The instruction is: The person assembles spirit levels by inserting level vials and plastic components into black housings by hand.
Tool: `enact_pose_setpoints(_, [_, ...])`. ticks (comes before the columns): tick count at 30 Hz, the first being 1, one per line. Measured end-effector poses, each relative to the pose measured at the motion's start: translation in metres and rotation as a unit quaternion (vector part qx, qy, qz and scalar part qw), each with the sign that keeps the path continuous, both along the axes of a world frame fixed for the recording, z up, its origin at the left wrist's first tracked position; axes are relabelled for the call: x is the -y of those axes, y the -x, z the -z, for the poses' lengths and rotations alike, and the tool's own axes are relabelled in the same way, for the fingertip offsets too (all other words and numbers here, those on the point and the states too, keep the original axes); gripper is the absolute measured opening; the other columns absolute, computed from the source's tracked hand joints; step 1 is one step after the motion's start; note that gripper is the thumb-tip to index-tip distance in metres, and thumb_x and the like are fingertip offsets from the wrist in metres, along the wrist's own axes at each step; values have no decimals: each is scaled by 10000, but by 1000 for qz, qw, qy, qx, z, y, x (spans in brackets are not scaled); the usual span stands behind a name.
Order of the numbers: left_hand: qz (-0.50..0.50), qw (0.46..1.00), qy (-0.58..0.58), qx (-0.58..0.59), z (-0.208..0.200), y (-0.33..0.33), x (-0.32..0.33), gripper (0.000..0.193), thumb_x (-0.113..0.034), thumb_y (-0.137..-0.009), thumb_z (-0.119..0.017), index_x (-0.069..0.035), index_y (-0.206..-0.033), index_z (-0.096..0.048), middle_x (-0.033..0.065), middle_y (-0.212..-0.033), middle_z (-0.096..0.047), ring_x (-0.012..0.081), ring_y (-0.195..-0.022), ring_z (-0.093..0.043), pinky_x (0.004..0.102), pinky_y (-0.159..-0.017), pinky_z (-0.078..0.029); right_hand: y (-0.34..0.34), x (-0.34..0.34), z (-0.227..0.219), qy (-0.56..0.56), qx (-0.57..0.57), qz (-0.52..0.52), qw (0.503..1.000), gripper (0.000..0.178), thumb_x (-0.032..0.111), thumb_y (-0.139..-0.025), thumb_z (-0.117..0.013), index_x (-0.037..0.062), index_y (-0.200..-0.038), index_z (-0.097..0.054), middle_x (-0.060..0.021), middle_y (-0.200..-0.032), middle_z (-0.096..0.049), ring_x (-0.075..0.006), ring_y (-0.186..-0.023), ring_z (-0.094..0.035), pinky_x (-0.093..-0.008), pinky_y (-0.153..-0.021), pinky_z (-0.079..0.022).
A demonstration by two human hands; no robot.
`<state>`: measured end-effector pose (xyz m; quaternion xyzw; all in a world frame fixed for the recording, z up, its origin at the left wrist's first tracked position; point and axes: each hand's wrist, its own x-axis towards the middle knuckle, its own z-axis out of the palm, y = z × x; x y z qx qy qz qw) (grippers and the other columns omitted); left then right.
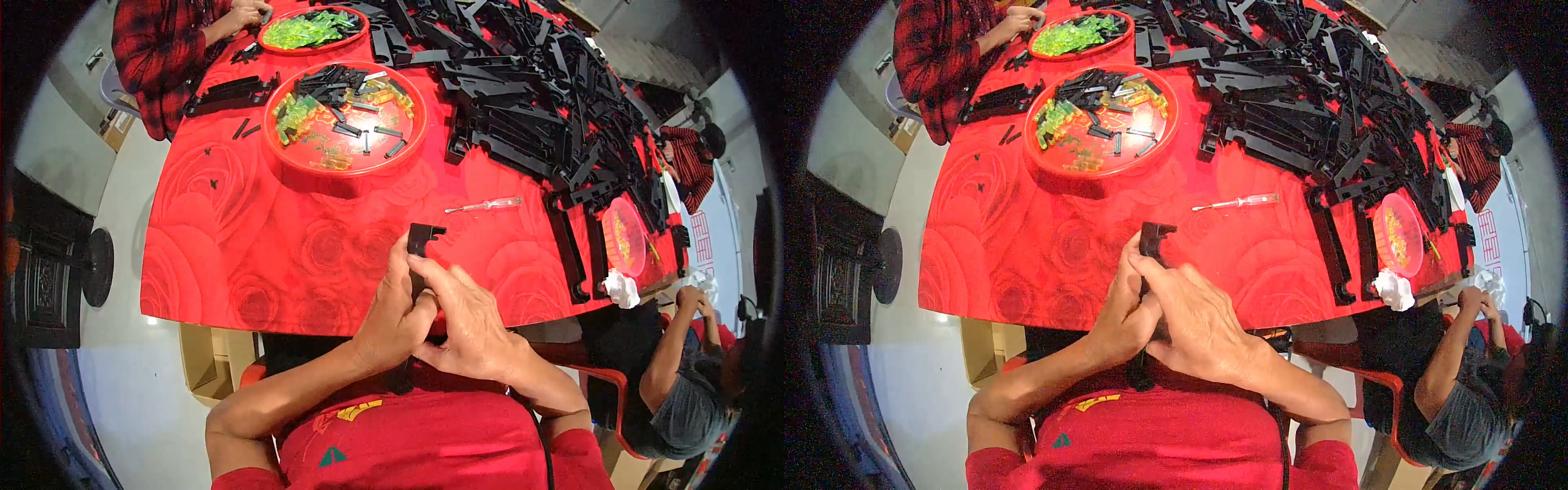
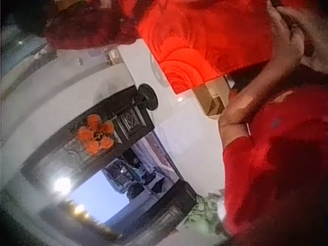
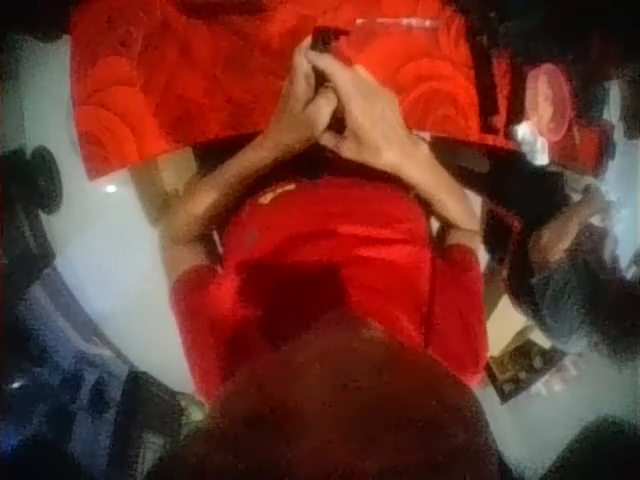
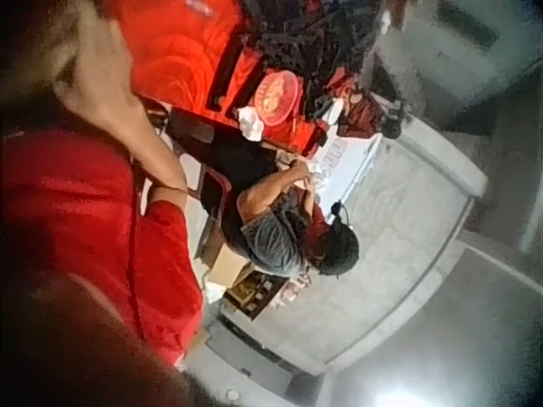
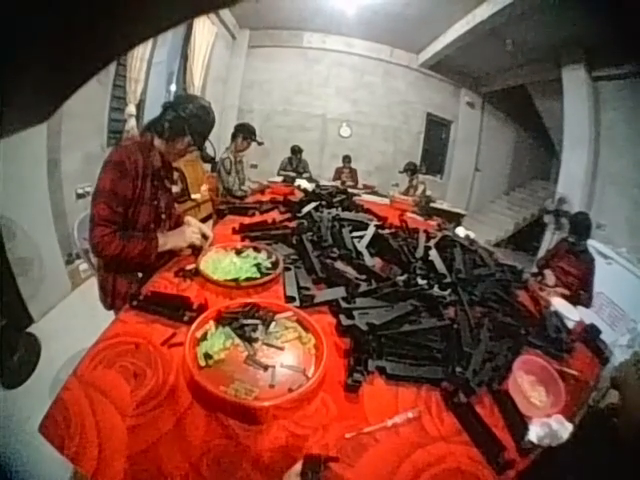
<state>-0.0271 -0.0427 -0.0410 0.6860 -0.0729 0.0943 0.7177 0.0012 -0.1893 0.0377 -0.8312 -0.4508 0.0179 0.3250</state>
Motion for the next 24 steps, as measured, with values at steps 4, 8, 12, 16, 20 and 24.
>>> enact_pose_setpoints(4, [41, 998, -26, -27, -25, 3, -11, 737, 54, -851, -473, 10, -1540, -217, 122, -1036, -536, 192, -938, -584, 357, -853, -506, 3, 8, 16, -37, -16, 11, 999, 1063, 98, -582, -921, -13, -1498, -393, -191, -1136, -624, -374, -929, -635, -461, -802, -531])
enact_pose_setpoints(8, [96, 993, -52, -46, -32, -2, -20, 754, 58, -814, -534, -19, -1511, -256, 102, -1002, -545, 185, -929, -593, 350, -816, -510, 6, 8, 15, -50, -35, 16, 998, 1029, 81, -609, -893, 36, -1503, -383, -179, -1130, -629, -395, -939, -616, -477, -803, -530])
enact_pose_setpoints(12, [198, 975, 17, -98, -21, -11, -36, 804, -59, -827, -643, -79, -1561, -315, 74, -1197, -573, 160, -1087, -573, 333, -963, -477, 8, 8, 9, -22, 19, -5, 1000, 1066, 158, -584, -944, 0, -1489, -403, -200, -1226, -619, -382, -1013, -654, -468, -846, -548])
enact_pose_setpoints(16, [215, 949, 219, -78, -22, -10, -30, 783, -190, -867, -683, -75, -1560, -337, 97, -1243, -592, 178, -1133, -594, 345, -1013, -474, 10, 9, 13, 1, -8, 11, 1000, 1034, 170, -591, -945, 5, -1470, -426, -211, -1303, -612, -394, -1076, -652, -484, -872, -549])
enact_pose_setpoints(20, [196, 846, 467, -168, -27, -24, -31, 600, -402, -1046, -561, -37, -1501, -422, 110, -1213, -622, 197, -1058, -629, 341, -968, -506, 9, -1, 3, 5, -20, -5, 1000, 971, 163, -617, -928, 7, -1448, -450, -208, -1263, -616, -399, -1069, -646, -478, -872, -546])
enact_pose_setpoints(24, [50, 927, 313, -202, -36, -26, -13, 544, -567, -1085, -477, -40, -1174, -573, 42, -912, -609, 119, -758, -551, 271, -701, -478, 10, -6, -6, 37, -43, -22, 998, 875, 152, -644, -899, 22, -1403, -484, -177, -1158, -611, -384, -995, -628, -470, -828, -538])
